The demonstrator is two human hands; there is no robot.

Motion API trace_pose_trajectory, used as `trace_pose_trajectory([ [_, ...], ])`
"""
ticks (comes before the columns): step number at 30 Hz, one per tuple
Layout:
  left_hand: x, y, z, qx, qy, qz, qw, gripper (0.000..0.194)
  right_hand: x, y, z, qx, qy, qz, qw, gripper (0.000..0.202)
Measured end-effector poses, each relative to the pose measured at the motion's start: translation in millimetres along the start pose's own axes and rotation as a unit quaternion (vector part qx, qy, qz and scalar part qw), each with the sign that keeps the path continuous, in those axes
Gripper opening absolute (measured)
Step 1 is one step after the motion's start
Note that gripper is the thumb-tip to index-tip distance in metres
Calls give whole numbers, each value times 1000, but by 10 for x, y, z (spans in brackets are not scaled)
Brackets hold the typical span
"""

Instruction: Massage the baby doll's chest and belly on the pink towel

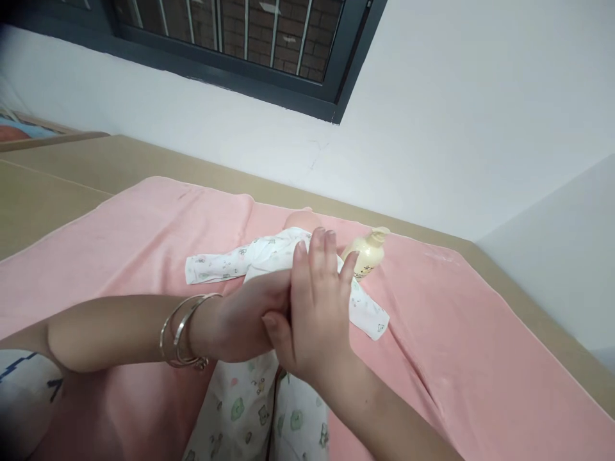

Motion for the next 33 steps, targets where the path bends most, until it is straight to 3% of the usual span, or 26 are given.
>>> trace_pose_trajectory([
  [3,-132,-102,165,33,-17,13,999,60,127,-79,-257,-44,18,-27,999,78],
  [7,-161,-174,119,-15,-25,-8,1000,72,142,-129,-473,-114,35,-44,992,81],
  [11,-114,-104,66,13,-23,-14,1000,78,143,-86,-124,-39,43,-33,998,70],
  [13,-233,0,141,77,26,20,996,70,247,-96,121,35,55,-47,997,65],
  [14,-363,48,215,125,63,66,988,64,322,-115,224,69,66,-59,994,63],
  [15,-538,80,300,172,110,137,969,56,406,-139,314,98,78,-75,989,62],
  [17,-864,94,463,244,246,290,892,49,576,-192,467,147,107,-109,977,64],
  [18,-978,125,503,255,303,330,857,50,650,-215,536,163,122,-124,971,65],
  [21,-1160,250,510,256,464,376,760,49,812,-255,754,179,162,-157,958,61],
  [23,-1169,299,461,259,555,388,688,47,859,-287,939,204,167,-160,951,60],
  [25,-1156,308,403,259,606,404,635,47,872,-345,1092,251,149,-162,943,64],
  [28,-1156,283,352,253,626,431,599,48,829,-389,1053,282,96,-172,939,64],
  [33,-1157,230,364,281,616,437,592,48,806,-239,643,148,95,-196,965,53],
])
Point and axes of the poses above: each hand's wrist, its own y-axis towards the middle knuckle, its own x-axis out of the palm, z = x × y, the point moved 8 cm from there along y, towards the middle knuckle, and after that the axes turned 9 degrees about -x, right-handed, at the moved point
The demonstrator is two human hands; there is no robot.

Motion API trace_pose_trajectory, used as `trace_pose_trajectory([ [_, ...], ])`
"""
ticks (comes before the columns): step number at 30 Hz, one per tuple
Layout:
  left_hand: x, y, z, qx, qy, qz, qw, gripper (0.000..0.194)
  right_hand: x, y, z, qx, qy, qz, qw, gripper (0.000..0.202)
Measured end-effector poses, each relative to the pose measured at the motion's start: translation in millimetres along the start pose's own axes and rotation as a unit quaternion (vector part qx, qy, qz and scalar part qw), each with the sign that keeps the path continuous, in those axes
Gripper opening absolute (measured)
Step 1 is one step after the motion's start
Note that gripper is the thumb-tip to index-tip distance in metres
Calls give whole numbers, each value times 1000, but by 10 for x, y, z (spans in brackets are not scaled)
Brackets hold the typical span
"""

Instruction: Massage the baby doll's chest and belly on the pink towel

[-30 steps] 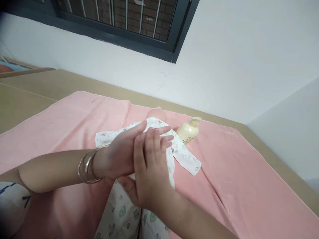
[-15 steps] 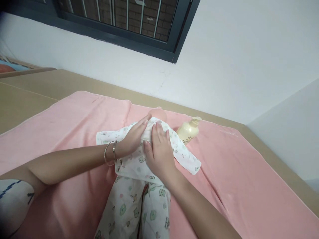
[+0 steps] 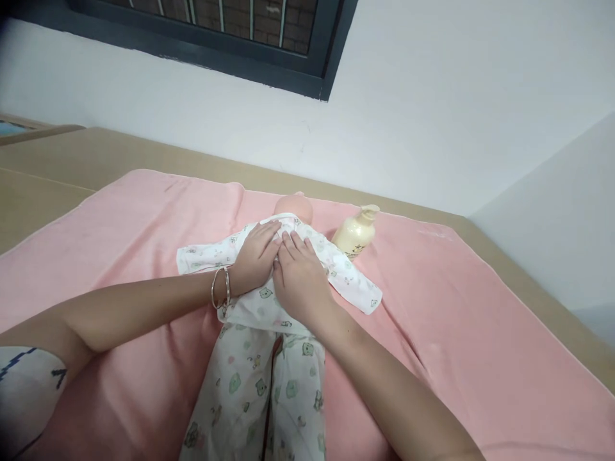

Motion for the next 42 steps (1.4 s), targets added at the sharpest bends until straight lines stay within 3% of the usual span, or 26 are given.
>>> trace_pose_trajectory([
  [3,1,4,-13,9,-6,4,1000,48,13,51,157,-4,38,-10,999,52],
  [7,31,8,-19,16,-6,-11,1000,46,-62,-1,419,116,-3,35,993,63],
  [10,25,16,-14,20,-1,-17,1000,45,-51,-59,164,100,-62,25,993,61],
  [12,17,22,2,28,-2,-20,999,43,-14,-58,-23,45,-44,16,998,56],
  [14,9,26,17,35,-6,-21,999,42,13,-36,-26,19,-1,13,1000,54],
  [20,4,5,18,24,5,3,1000,45,6,30,537,105,64,53,991,64],
  [22,15,-5,-6,5,11,6,1000,49,-4,10,497,115,39,50,991,63],
  [25,36,-2,-51,-26,24,4,999,57,-43,-62,246,115,-12,38,993,58],
  [28,55,8,-55,-32,45,-9,998,58,-74,-97,46,80,-36,23,996,53],
  [31,70,-21,16,-3,77,-24,997,53,-53,-50,162,67,5,13,998,53],
  [34,70,-69,96,25,104,-35,994,52,0,0,430,110,60,18,992,57],
  [36,63,-55,113,32,110,-43,992,53,17,-9,485,142,61,24,988,59],
  [42,57,214,-21,-2,125,-95,988,43,-78,-66,78,111,7,13,994,52],
])
Point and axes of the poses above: each hand's wrist, its own y-axis towards the middle knuckle, its own x-axis out of the palm, z = x × y, the point moved 8 cm from there along y, towards the middle knuckle, and after that the axes turned 9 degrees about -x, right-handed, at the moved point
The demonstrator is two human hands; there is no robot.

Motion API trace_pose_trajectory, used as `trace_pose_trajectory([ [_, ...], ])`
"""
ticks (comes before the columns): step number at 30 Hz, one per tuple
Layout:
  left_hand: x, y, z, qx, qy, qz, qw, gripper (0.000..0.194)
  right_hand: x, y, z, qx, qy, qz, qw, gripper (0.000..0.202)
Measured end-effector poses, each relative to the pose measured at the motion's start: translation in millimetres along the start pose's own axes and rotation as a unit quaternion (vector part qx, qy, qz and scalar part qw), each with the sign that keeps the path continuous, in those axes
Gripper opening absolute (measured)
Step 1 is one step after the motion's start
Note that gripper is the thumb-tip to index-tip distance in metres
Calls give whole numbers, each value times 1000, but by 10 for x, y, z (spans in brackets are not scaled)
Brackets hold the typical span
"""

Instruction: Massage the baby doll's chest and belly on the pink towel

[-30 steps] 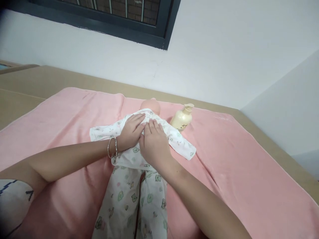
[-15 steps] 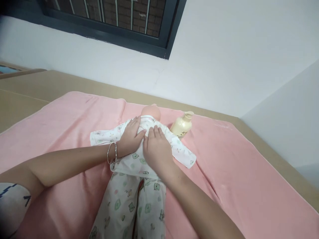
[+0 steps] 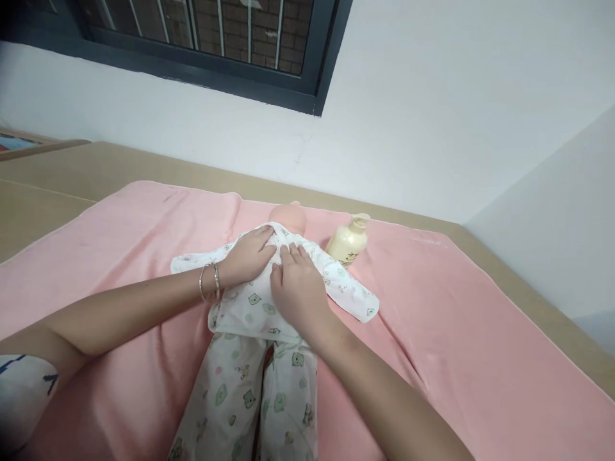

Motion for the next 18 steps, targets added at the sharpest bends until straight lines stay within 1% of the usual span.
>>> trace_pose_trajectory([
  [2,-7,-18,42,14,36,3,999,44,-17,31,22,-14,21,-3,1000,50],
  [5,-39,-227,226,62,88,36,994,48,-15,139,213,-23,57,15,998,50],
  [7,-47,-398,357,100,111,43,988,49,-4,185,315,-19,47,30,998,51],
  [9,-46,-492,427,126,125,33,984,49,7,175,319,-7,13,33,999,54],
  [11,-50,-460,401,123,127,16,984,49,10,117,222,3,-20,21,1000,55],
  [15,-28,-208,210,69,117,-16,991,48,-30,-22,-54,1,-48,-20,999,53],
  [17,2,-160,172,56,122,-17,991,47,-63,-34,-98,-7,-48,-30,998,52],
  [18,11,-174,178,55,127,-9,990,48,-75,-18,-83,-12,-40,-31,999,50],
])
Point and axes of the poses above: each hand's wrist, its own y-axis towards the middle knuckle, its own x-axis out of the palm, z = x × y, the point moved 8 cm from there along y, towards the middle knuckle, and after that the axes turned 9 degrees about -x, right-handed, at the moved point
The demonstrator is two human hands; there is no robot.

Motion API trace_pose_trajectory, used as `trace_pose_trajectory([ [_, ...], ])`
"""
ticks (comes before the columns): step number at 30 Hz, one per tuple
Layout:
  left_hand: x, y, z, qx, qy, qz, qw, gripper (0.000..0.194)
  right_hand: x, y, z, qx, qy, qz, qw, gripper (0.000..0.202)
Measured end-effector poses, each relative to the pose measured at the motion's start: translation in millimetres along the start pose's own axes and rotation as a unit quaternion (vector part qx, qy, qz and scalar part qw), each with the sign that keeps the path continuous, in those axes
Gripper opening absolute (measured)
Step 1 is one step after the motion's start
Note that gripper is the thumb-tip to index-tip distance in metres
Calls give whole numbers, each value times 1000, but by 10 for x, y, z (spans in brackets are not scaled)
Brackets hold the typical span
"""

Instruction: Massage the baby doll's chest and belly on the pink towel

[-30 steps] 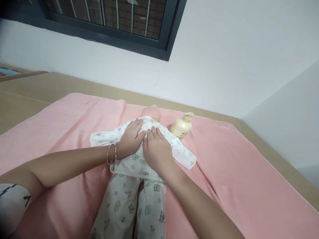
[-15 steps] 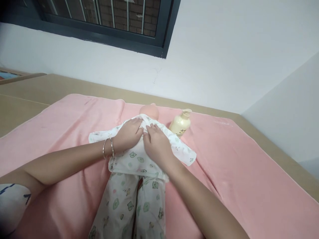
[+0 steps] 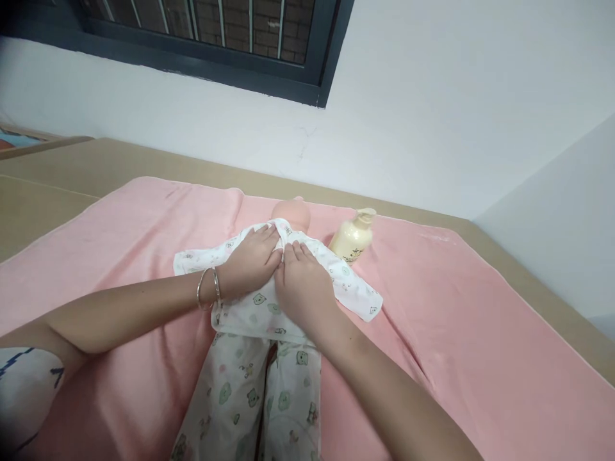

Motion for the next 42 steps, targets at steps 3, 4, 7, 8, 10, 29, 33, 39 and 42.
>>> trace_pose_trajectory([
  [3,-23,-143,113,13,12,36,999,50,6,109,171,-15,51,13,998,43],
  [4,-36,-197,158,22,15,43,999,50,21,152,247,-17,69,21,997,41],
  [7,-73,-248,226,42,7,38,998,50,73,233,400,-10,89,41,995,41],
  [8,-81,-216,209,40,-2,27,999,48,83,233,402,-6,84,43,996,43],
  [10,-77,-99,130,27,-28,-1,999,44,74,192,333,6,69,40,997,45],
  [29,35,19,-28,-25,-50,43,998,52,206,241,501,3,94,59,994,68],
  [33,-15,-161,143,31,14,82,996,54,192,245,501,-12,92,70,993,66],
  [39,-47,-65,74,30,-2,46,998,51,159,235,456,-12,72,74,995,57],
  [42,-52,93,-62,9,-43,3,999,49,87,166,313,5,53,63,997,46],
])
Point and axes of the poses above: each hand's wrist, its own y-axis towards the middle knuckle, its own x-axis out of the palm, z = x × y, the point moved 8 cm from there along y, towards the middle knuckle, and after that the axes turned 9 degrees about -x, right-handed, at the moved point
